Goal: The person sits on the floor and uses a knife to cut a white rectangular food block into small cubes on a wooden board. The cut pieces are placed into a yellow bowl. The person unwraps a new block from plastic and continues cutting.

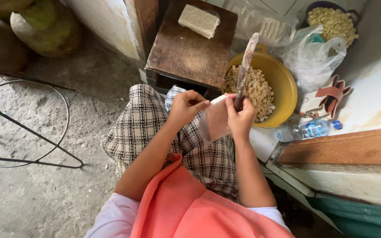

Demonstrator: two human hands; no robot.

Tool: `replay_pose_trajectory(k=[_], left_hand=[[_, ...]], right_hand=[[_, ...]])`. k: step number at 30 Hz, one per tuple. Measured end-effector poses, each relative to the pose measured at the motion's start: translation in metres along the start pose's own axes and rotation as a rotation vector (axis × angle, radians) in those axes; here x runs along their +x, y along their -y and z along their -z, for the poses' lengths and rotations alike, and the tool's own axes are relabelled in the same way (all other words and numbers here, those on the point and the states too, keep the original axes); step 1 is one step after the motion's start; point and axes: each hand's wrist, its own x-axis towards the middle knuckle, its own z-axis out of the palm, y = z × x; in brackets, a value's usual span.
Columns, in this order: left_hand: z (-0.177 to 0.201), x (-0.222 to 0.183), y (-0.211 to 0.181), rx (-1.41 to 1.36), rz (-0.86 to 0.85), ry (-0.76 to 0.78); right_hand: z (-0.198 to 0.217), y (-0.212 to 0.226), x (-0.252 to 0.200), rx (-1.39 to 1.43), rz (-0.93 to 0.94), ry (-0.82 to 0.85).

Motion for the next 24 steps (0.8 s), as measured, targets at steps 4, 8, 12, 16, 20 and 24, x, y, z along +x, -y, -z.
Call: replay_pose_trajectory(k=[4,8,12,16,20,24], left_hand=[[-0.003,0.001,0.007,-0.090,0.085,0.091],[-0.010,-0.007,-0.011,-0.128,-0.177,0.081],[-0.007,-0.011,-0.026,0.131,-0.333,0.166],[-0.001,-0.008,-0.020,-0.085,-0.049,0.293],[0.002,-0.007,-0.003,-0.394,-0.044,0.440],[-0.001,-0.006,0.008,-0.668,0.122,0.510]], right_hand=[[0.009,0.006,0.002,-0.011,-0.007,0.057],[0.013,0.019,0.001,-0.160,0.003,0.039],[0.011,0.026,-0.001,-0.094,0.029,0.054],[0.017,0.023,-0.001,0.094,-0.192,0.126],[0.026,0.014,0.007,0.381,-0.457,0.247],[0.029,0.010,0.010,0.542,-0.603,0.300]])
